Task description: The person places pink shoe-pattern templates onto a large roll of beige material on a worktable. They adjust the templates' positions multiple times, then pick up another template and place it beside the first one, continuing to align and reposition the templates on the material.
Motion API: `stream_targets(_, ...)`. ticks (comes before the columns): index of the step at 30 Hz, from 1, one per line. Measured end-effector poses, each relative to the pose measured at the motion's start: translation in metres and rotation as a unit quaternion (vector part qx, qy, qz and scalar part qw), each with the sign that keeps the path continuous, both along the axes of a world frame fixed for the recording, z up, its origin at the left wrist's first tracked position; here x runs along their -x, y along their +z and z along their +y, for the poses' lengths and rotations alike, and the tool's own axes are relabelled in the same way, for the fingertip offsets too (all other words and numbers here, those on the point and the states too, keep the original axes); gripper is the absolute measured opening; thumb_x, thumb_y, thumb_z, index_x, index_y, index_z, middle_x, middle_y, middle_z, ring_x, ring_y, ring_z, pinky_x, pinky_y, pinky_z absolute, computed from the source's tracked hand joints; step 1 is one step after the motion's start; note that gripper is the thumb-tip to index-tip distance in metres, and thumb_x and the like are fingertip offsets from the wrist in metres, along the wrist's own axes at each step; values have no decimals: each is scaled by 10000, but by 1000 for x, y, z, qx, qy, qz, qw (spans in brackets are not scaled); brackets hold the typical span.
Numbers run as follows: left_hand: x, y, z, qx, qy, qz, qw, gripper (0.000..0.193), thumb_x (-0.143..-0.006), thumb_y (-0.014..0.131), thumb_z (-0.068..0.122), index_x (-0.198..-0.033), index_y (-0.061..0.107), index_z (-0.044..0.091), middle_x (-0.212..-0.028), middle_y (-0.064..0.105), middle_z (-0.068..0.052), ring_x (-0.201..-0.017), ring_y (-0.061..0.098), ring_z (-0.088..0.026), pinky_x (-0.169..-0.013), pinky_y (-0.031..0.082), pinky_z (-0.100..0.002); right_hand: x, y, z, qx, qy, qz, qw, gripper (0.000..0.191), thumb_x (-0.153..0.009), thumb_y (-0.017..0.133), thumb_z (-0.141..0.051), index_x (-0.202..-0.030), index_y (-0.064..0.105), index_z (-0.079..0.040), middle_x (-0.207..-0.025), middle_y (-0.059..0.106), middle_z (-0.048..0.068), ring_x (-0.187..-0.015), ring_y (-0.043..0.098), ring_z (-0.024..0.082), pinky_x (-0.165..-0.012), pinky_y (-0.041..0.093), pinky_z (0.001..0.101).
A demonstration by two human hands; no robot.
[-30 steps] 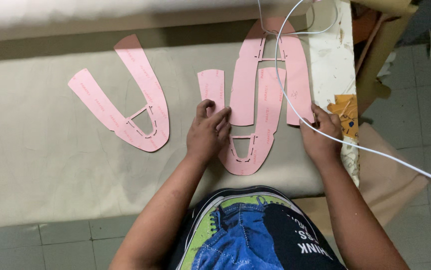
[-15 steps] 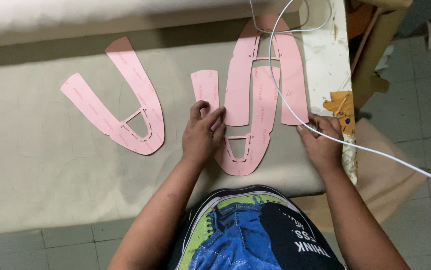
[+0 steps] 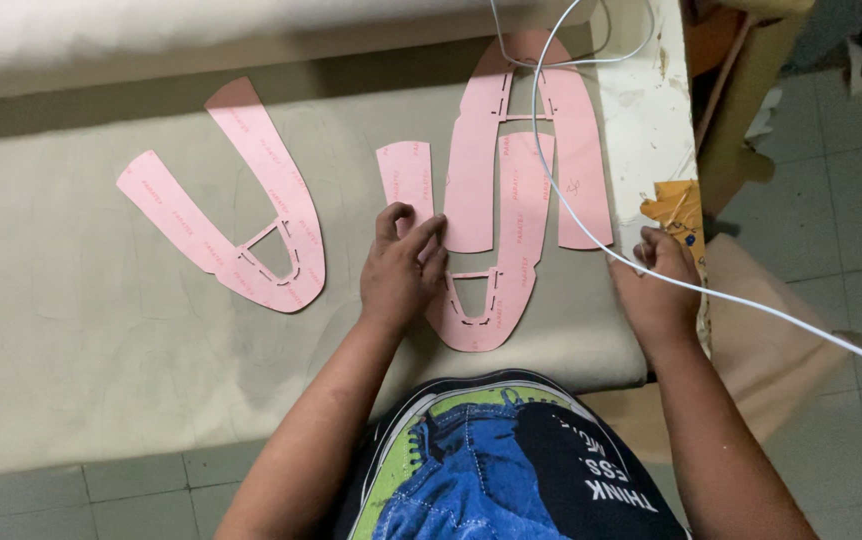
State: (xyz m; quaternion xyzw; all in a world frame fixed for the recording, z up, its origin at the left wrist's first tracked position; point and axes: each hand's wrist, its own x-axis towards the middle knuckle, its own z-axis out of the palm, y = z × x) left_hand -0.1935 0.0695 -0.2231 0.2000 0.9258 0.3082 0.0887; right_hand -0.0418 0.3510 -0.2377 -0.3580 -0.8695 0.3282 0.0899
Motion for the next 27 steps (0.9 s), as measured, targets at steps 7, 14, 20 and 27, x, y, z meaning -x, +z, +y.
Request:
stream_targets(7, 1, -4, 6, -3, 2, 0, 1000, 406, -855, 763, 250, -1257, 705, 270, -1429, 470, -69, -1165, 645, -309, -841, 571, -423, -9, 5, 0, 113, -53, -102, 987, 465, -838, 795, -250, -1208, 658, -4, -993, 762, 144, -917, 722, 239, -839, 555, 361)
stream_targets(14, -1, -14, 19, -3, -1, 1, 1000, 391, -852, 769, 255, -1239, 715, 262, -1419, 470, -78, -1140, 650, -312, -820, 573, -421, -17, -12, 25, -14, 0, -21, 1000, 191, -924, 710, -124, -1067, 732, 1, -1031, 715, 142, -936, 679, 238, -846, 529, 355)
stream_targets(20, 0, -18, 11, -5, -2, -2, 1000, 386, -855, 768, 252, -1237, 715, 262, -1423, 470, -76, -1114, 662, -309, -818, 573, -424, -11, -17, 0, 72, 44, 27, 996, 220, -918, 709, -131, -1101, 735, -11, -982, 706, 117, -851, 677, 216, -769, 530, 327)
stream_targets(27, -1, -17, -7, -34, 0, -36, 999, 447, -870, 724, 203, -1310, 646, 189, -1451, 464, -105, -961, 687, -275, -847, 565, -422, 5, -21, -47, 99, 121, 17, 988, 266, -909, 744, -171, -1127, 749, -19, -1018, 740, 101, -866, 712, 168, -786, 560, 289)
